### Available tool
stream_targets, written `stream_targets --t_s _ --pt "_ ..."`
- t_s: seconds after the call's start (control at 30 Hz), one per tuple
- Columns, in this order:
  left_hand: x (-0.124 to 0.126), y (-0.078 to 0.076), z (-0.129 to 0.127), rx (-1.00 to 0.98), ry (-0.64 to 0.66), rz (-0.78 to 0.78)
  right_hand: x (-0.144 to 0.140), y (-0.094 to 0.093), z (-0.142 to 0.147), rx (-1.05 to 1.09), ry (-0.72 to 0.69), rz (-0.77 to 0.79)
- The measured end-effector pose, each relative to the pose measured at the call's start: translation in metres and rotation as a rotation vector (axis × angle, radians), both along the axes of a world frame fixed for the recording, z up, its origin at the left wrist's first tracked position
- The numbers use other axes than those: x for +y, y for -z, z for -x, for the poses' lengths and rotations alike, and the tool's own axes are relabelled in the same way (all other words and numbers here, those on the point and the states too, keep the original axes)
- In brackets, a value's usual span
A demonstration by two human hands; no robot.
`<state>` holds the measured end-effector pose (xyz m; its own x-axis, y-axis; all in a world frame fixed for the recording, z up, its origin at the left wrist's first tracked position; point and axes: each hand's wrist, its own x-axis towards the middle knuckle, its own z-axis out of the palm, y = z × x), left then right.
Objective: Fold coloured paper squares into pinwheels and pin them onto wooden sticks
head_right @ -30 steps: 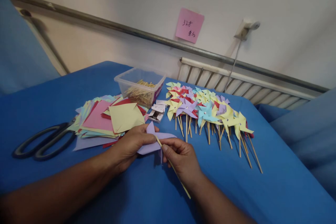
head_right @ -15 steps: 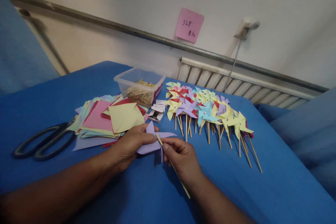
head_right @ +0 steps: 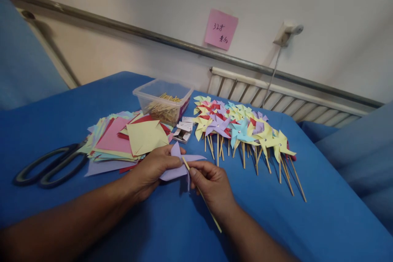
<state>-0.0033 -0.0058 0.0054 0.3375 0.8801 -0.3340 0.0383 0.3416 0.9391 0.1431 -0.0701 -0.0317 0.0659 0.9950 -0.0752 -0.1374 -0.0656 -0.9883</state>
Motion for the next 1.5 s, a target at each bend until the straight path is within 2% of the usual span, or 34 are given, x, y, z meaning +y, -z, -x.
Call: stream_targets --t_s 0.43,0.6,0.8,0.9,0.97,1.03,1.1,1.27,1.37,1.5 --pt "0.002 0.001 0.001 -0.010 -0.009 -0.009 -0.001 -0.001 0.001 -0.025 -0.001 -0.006" --pt "0.008 0.003 0.001 0.137 -0.018 -0.168 0.002 0.000 0.005 -0.009 0.035 0.002" --pt "0.011 -0.005 0.004 0.215 0.043 -0.445 0.009 -0.012 0.000 0.030 0.233 -0.110" --pt "0.007 -0.013 0.006 0.211 0.147 -0.484 0.015 -0.022 -0.012 -0.008 0.386 -0.186" --pt "0.005 -0.017 0.007 0.181 0.219 -0.486 0.020 -0.025 -0.019 0.003 0.444 -0.165" --pt "0.003 -0.020 0.008 0.152 0.266 -0.477 0.024 -0.024 -0.023 0.052 0.409 -0.083" --pt "0.004 -0.021 0.008 0.144 0.296 -0.453 0.026 -0.020 -0.026 0.124 0.294 -0.036" --pt "0.008 -0.022 0.008 0.113 0.334 -0.394 0.023 -0.014 -0.025 0.185 0.050 -0.029" --pt "0.009 -0.022 0.006 0.102 0.379 -0.379 0.021 -0.015 -0.020 0.148 0.027 -0.005" --pt "0.008 -0.020 0.003 0.119 0.377 -0.407 0.022 -0.013 -0.009 0.192 0.074 0.047"
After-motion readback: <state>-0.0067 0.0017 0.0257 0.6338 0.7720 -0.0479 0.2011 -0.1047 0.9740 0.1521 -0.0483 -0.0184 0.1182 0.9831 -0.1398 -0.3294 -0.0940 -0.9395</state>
